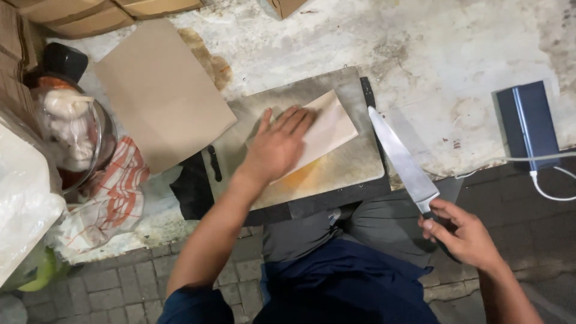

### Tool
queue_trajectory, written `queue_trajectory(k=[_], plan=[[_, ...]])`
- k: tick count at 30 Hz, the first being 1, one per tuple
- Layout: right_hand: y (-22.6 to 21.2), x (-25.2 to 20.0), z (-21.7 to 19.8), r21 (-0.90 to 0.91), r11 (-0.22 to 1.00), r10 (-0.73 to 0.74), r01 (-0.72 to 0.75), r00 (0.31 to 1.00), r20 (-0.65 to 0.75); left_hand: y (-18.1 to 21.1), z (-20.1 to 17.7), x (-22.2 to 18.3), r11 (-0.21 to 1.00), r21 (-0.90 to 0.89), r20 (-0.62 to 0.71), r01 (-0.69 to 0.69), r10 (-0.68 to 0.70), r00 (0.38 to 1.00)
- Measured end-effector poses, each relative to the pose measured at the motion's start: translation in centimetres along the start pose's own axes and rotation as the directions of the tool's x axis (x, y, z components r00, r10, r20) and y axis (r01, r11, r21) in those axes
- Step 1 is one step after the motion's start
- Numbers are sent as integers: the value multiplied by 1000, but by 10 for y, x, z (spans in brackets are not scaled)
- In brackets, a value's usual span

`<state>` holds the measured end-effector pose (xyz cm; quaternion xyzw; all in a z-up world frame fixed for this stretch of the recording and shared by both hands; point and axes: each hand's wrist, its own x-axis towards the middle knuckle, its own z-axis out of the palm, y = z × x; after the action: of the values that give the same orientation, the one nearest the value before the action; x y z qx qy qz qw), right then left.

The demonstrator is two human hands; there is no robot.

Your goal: Lining small cardboard boxes with paper inserts at a packaging station.

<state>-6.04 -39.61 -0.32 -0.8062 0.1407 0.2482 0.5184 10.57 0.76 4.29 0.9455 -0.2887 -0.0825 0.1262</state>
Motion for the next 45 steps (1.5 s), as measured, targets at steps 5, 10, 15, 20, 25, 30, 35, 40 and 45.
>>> queue_trajectory(k=[5, 10, 15, 20, 25, 30, 35, 40, 45], plan=[[3, -11, 1, -84, 996, -8, 17, 994, 111, -19, -47, 2, 854, -407, 284, 323, -218, 934], [16, -9, 0, -72, 997, 3, 12, 978, 206, -30, -53, 12, 916, -372, 235, 152, -66, 970], [-16, -7, 12, -219, 963, 215, -156, 938, 273, -20, -36, 12, 941, -307, 144, -141, 193, 971], [-12, -9, 44, 207, 975, -145, 77, 930, 339, -31, 23, -6, 899, -78, -117, -430, 420, 900], [-24, -10, 81, 463, 886, -217, 7, 891, 400, -9, 27, -25, 830, -31, -285, -557, 526, 801], [-40, 2, 103, 689, 725, -371, 3, 845, 386, 29, 37, -34, 904, -79, -361, -421, 368, 857], [-70, 15, 112, 493, 870, -263, 10, 855, 446, 81, 57, -25, 995, -53, -211, 86, -96, 973], [-49, 25, 124, 570, 821, -256, 17, 904, 342, 70, 51, -19, 985, -33, 104, 169, -165, 981], [-65, 14, 125, 606, 795, -234, 12, 929, 288, 69, 56, -22, 990, 26, 43, 135, -136, 990]])
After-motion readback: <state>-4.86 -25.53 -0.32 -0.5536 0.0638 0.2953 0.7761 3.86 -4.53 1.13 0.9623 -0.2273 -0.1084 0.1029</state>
